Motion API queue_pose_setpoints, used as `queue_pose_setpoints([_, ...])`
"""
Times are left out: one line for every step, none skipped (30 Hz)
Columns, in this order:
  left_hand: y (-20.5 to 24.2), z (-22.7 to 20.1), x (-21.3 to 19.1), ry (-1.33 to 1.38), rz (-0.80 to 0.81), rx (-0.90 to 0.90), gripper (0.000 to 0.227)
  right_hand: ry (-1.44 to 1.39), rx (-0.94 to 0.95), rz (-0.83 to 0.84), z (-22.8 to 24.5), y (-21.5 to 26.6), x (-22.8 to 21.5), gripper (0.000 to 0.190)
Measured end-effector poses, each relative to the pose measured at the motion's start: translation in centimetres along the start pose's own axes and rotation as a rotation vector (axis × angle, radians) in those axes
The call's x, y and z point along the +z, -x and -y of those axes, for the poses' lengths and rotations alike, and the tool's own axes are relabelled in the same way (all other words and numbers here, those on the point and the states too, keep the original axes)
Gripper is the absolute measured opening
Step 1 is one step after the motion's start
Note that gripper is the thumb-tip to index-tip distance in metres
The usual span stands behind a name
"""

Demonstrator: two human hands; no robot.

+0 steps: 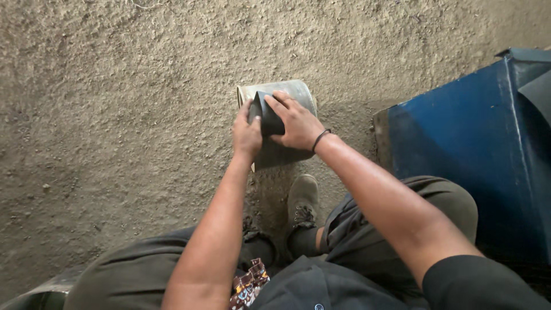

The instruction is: The person tears a piece of sandpaper and uses it to sand the exterior surface of a cylindrical metal object. The person holds the object with one hand and rubs the sandpaper against it with the other hand in a repetitive motion.

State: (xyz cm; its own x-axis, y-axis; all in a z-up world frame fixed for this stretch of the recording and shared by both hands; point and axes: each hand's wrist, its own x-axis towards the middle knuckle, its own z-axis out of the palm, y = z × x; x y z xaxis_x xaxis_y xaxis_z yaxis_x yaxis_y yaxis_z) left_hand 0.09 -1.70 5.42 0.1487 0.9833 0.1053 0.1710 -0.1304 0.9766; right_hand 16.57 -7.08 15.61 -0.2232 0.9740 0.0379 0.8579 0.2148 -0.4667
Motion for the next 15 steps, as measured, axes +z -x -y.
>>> queue_pose_setpoints([-0.1, 0.4, 0.1, 0.071, -0.004, 0.021, 0.051, 0.003, -0.009, -0.019, 0.0, 0.2, 0.1, 0.1])
queue_pose_setpoints([-0.3, 0.8, 0.2, 0.164, 0.02, -0.054, 0.046, 0.005, -0.013, -0.031, 0.0, 0.3, 0.1, 0.099])
queue_pose_setpoints([-0.5, 1.2, 0.3, 0.257, 0.045, -0.13, 0.042, 0.006, -0.016, -0.044, 0.1, 0.5, 0.1, 0.097])
queue_pose_setpoints([-0.5, 1.4, 0.3, 0.349, 0.071, -0.205, 0.039, 0.007, -0.02, -0.057, 0.1, 0.8, 0.1, 0.095])
queue_pose_setpoints([-0.4, 1.6, 0.2, 0.284, 0.092, -0.223, 0.037, 0.018, -0.043, -0.08, 0.1, 1.2, -0.1, 0.096])
queue_pose_setpoints([-0.3, 1.5, 0.1, 0.217, 0.116, -0.24, 0.035, 0.027, -0.063, -0.106, 0.2, 1.6, -0.2, 0.097])
queue_pose_setpoints([-0.3, 1.4, 0.0, 0.15, 0.139, -0.256, 0.033, 0.037, -0.084, -0.132, 0.2, 1.8, -0.4, 0.097])
queue_pose_setpoints([-0.2, 1.2, -0.1, 0.229, 0.122, -0.354, 0.028, 0.055, -0.085, -0.134, 0.4, 2.1, -0.2, 0.097])
queue_pose_setpoints([-0.2, 1.0, -0.3, 0.309, 0.103, -0.452, 0.027, 0.074, -0.085, -0.135, 0.6, 2.5, -0.2, 0.096])
queue_pose_setpoints([-0.5, 0.6, -0.5, 0.388, 0.084, -0.543, 0.032, 0.095, -0.088, -0.141, 0.8, 2.5, -0.2, 0.095])
queue_pose_setpoints([-0.3, 0.1, -0.6, 0.451, 0.094, -0.557, 0.03, 0.088, -0.116, -0.167, 1.2, 2.6, 0.0, 0.094])
queue_pose_setpoints([-0.1, -0.2, -0.6, 0.516, 0.106, -0.571, 0.029, 0.084, -0.144, -0.193, 1.6, 2.8, 0.2, 0.093])
queue_pose_setpoints([0.0, -0.5, -0.7, 0.581, 0.117, -0.584, 0.028, 0.08, -0.171, -0.22, 1.9, 2.9, 0.4, 0.092])
queue_pose_setpoints([0.2, -0.7, -0.8, 0.552, 0.102, -0.61, 0.026, 0.041, -0.174, -0.22, 2.1, 3.0, 0.6, 0.094])
queue_pose_setpoints([0.3, -0.8, -1.1, 0.523, 0.088, -0.636, 0.024, 0.001, -0.178, -0.221, 2.2, 3.1, 0.9, 0.096])
